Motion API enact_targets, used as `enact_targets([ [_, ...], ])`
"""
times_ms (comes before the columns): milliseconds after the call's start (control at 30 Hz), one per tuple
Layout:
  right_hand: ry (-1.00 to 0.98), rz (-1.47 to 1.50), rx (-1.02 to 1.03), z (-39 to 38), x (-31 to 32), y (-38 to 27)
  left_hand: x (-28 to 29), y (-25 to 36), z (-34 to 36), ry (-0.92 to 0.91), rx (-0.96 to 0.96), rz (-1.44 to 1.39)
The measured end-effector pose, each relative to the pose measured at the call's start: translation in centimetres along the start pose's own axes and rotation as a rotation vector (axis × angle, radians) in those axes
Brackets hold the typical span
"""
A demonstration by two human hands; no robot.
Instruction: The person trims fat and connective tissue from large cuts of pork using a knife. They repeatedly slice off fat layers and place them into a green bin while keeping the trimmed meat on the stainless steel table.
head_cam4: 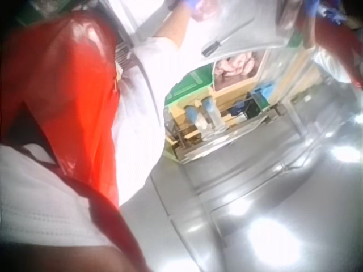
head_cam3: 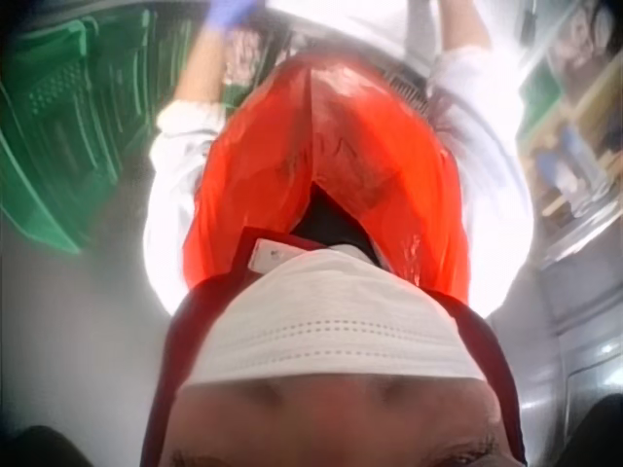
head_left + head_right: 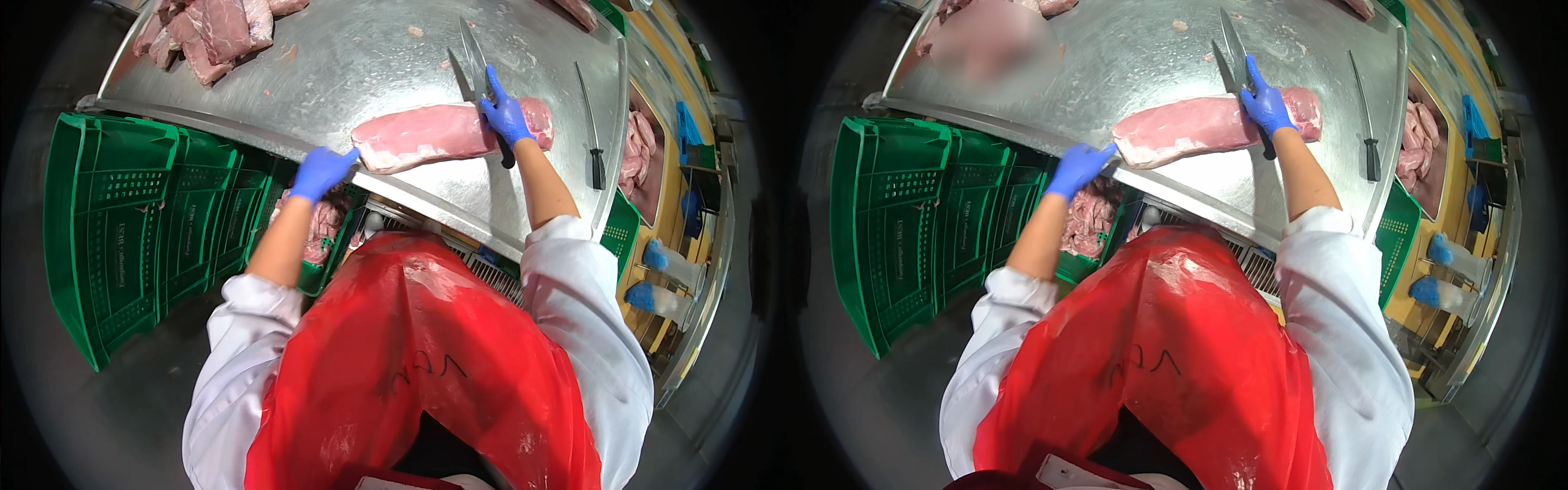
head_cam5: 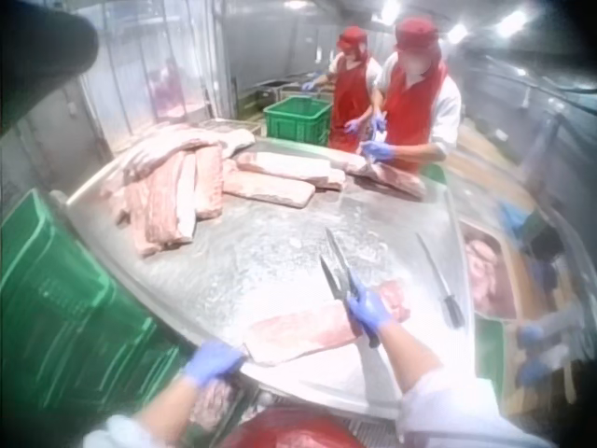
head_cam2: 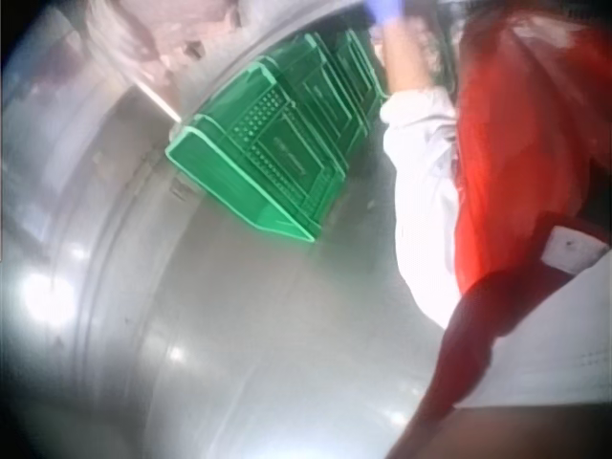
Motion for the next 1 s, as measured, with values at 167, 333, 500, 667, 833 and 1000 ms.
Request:
enact_targets([
  [167,0.032,-0.081,0.091,-0.2,-0.4,-0.3,-8.9,-2.2,12.8,0.259,-0.153,-0.178],
  [333,0.126,-0.074,-0.062,-4.5,2.5,4.7,-5.9,5.0,15.5,0.094,0.008,-0.28],
  [500,0.144,0.035,-0.02,-5.2,3.4,4.2,-6.3,2.7,13.4,0.2,0.08,-0.53],
  [667,0.05,0.009,0.01,-4.1,2.0,-1.2,-4.7,2.7,11.9,0.24,0.054,-0.582],
  [833,-0.245,0.031,0.28,-2.6,-8.3,-12.3,-2.3,5.9,7.8,0.419,-0.07,-0.497],
  [1000,-0.697,-0.338,0.287,-1.9,-12.6,-13.3,-1.7,7.3,5.9,0.486,-0.099,-0.525],
])
Point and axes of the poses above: each hand's wrist, its own z-axis towards the middle knuckle, its own x-axis out of the back of the hand, y = z × x, the point moved 10 cm from there along z, towards the middle knuckle, and after that the axes turned 13 degrees about y, right-handed, at the moved point
